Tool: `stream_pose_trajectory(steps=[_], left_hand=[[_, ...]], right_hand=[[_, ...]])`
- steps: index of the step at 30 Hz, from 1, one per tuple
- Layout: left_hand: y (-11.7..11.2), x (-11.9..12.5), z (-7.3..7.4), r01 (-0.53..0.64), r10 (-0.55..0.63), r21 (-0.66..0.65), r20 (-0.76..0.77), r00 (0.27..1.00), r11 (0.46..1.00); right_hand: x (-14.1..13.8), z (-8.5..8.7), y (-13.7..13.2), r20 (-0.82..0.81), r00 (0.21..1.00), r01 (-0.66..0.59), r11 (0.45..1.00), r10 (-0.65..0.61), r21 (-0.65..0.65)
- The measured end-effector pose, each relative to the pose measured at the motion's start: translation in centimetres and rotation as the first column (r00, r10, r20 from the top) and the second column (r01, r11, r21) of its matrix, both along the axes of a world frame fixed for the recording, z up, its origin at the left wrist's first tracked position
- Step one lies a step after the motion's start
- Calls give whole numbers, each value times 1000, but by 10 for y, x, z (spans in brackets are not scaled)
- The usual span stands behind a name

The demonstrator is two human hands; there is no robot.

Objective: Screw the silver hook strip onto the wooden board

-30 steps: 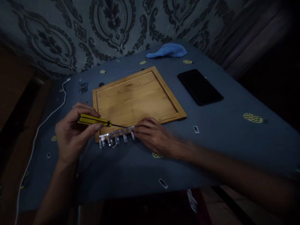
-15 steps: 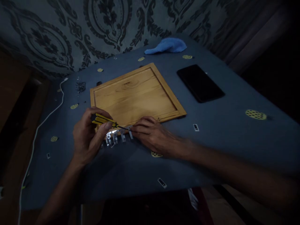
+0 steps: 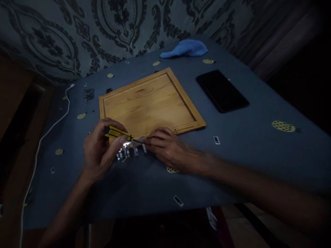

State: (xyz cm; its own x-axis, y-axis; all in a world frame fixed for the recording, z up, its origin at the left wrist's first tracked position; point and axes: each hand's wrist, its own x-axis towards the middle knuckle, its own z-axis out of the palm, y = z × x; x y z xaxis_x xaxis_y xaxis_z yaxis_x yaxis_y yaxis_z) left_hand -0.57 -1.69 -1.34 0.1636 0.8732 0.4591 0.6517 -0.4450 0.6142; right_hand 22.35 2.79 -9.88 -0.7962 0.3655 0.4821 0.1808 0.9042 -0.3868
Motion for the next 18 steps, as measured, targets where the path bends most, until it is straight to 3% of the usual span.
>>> stream_pose_trajectory(steps=[12, 18], left_hand=[[-1, 0, 4, 24, -22, 19, -77, 997, 1000], [-2, 3, 5, -39, 39, -13, -50, 998, 999]], right_hand=[[-1, -4, 1, 5, 1000, 5, 1000, -5, 21], [-1, -3, 0, 17, 1000, 1, 1000, -2, 24]])
